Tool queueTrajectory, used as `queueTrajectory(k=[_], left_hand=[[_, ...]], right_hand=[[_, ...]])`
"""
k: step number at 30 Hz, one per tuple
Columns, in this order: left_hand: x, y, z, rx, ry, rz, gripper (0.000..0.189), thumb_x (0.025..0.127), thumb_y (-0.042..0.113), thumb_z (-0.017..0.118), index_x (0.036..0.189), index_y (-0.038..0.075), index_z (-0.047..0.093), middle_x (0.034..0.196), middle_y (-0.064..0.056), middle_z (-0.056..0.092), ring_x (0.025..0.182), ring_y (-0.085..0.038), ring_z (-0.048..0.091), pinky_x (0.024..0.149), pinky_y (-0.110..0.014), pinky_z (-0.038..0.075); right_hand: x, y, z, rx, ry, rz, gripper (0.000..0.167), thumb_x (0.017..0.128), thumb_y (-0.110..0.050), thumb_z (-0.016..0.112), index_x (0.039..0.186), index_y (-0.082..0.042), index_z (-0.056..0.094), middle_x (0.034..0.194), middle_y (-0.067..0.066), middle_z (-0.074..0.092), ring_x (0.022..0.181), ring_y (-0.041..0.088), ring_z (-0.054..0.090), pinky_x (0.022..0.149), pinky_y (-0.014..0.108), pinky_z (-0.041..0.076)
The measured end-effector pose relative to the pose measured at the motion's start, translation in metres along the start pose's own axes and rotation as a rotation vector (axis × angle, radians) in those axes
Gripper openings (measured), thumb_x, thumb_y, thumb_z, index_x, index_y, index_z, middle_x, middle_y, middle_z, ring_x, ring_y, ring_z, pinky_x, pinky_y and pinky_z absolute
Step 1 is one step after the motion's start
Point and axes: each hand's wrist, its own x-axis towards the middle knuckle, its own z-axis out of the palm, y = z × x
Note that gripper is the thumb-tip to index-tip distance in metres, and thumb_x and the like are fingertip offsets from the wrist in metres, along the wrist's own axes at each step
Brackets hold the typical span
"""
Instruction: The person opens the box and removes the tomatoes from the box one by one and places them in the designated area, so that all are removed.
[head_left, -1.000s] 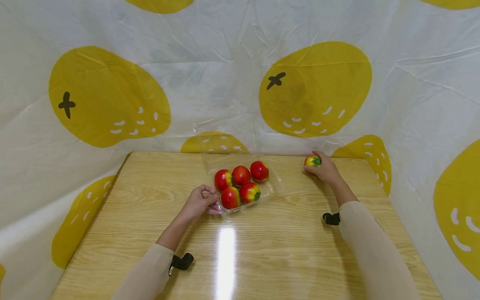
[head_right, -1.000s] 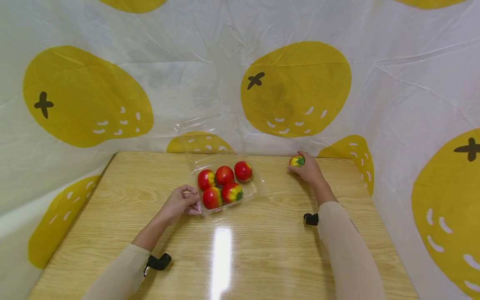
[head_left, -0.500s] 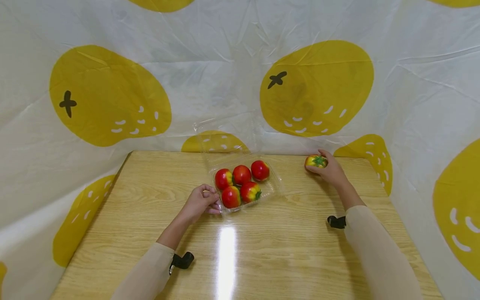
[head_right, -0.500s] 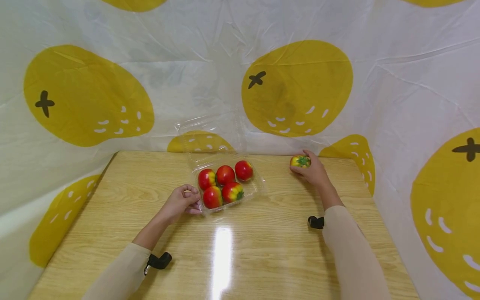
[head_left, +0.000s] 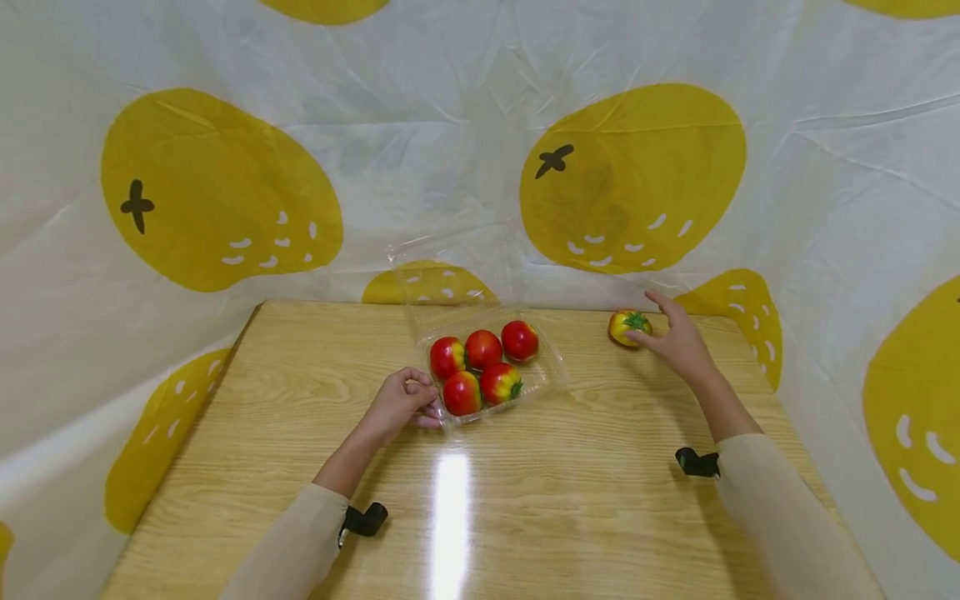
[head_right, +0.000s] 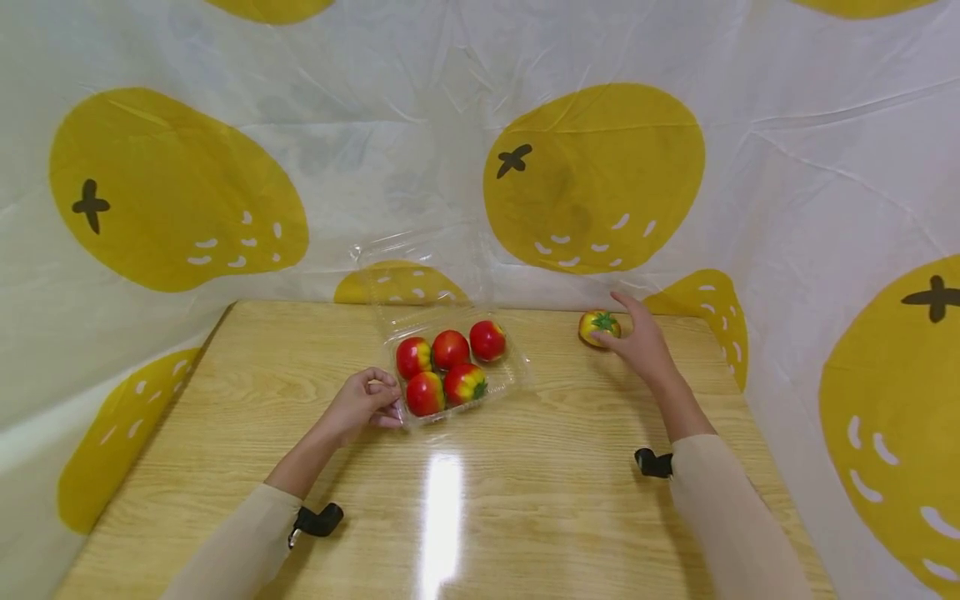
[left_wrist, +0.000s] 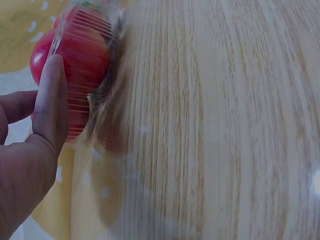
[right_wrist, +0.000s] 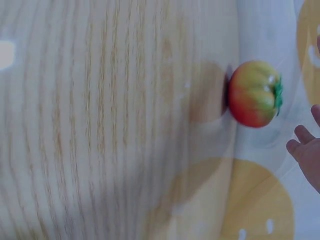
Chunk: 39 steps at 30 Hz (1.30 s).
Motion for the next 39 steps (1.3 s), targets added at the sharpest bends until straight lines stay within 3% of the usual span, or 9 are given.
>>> queueTrajectory(k=[5, 12, 20, 33, 39], left_hand=[[-0.001, 0.001, 0.0, -0.001, 0.005, 0.001, 0.02, 0.102, -0.001, 0.06, 0.114, -0.003, 0.044, 0.076, -0.007, 0.069, 0.064, -0.018, 0.07, 0.064, -0.037, 0.067], [-0.002, 0.0, 0.001, -0.003, 0.01, 0.004, 0.018, 0.102, -0.002, 0.059, 0.113, -0.002, 0.045, 0.076, -0.007, 0.069, 0.064, -0.018, 0.07, 0.064, -0.038, 0.067], [0.0, -0.001, 0.0, -0.011, 0.012, 0.008, 0.017, 0.102, -0.002, 0.058, 0.112, -0.002, 0.045, 0.077, -0.008, 0.069, 0.064, -0.019, 0.07, 0.063, -0.039, 0.067], [0.0, -0.001, 0.0, 0.002, 0.013, 0.0, 0.019, 0.102, 0.0, 0.06, 0.114, -0.003, 0.045, 0.078, -0.008, 0.069, 0.065, -0.019, 0.07, 0.065, -0.038, 0.067], [0.001, -0.002, 0.0, -0.007, 0.008, 0.005, 0.019, 0.102, -0.001, 0.06, 0.113, -0.003, 0.045, 0.078, -0.008, 0.069, 0.065, -0.019, 0.07, 0.065, -0.038, 0.067]], right_hand=[[-0.005, -0.016, 0.004, -0.01, -0.005, -0.072, 0.088, 0.094, -0.024, 0.079, 0.163, -0.01, 0.027, 0.168, 0.021, 0.025, 0.152, 0.049, 0.024, 0.119, 0.073, 0.026], [-0.005, -0.038, 0.019, -0.021, -0.067, -0.103, 0.091, 0.092, -0.03, 0.081, 0.164, -0.016, 0.028, 0.166, 0.02, 0.032, 0.144, 0.05, 0.038, 0.113, 0.071, 0.037], [0.004, -0.062, 0.043, -0.067, -0.17, -0.172, 0.09, 0.089, -0.028, 0.084, 0.162, -0.014, 0.032, 0.167, 0.016, 0.031, 0.154, 0.042, 0.025, 0.122, 0.069, 0.026], [0.033, -0.078, 0.084, -0.161, -0.322, -0.321, 0.084, 0.085, -0.017, 0.086, 0.155, -0.004, 0.041, 0.159, 0.018, 0.044, 0.149, 0.04, 0.037, 0.125, 0.061, 0.029], [0.043, -0.085, 0.096, -0.265, -0.381, -0.35, 0.081, 0.086, -0.022, 0.086, 0.154, -0.006, 0.045, 0.158, 0.017, 0.046, 0.148, 0.039, 0.038, 0.125, 0.06, 0.028]])
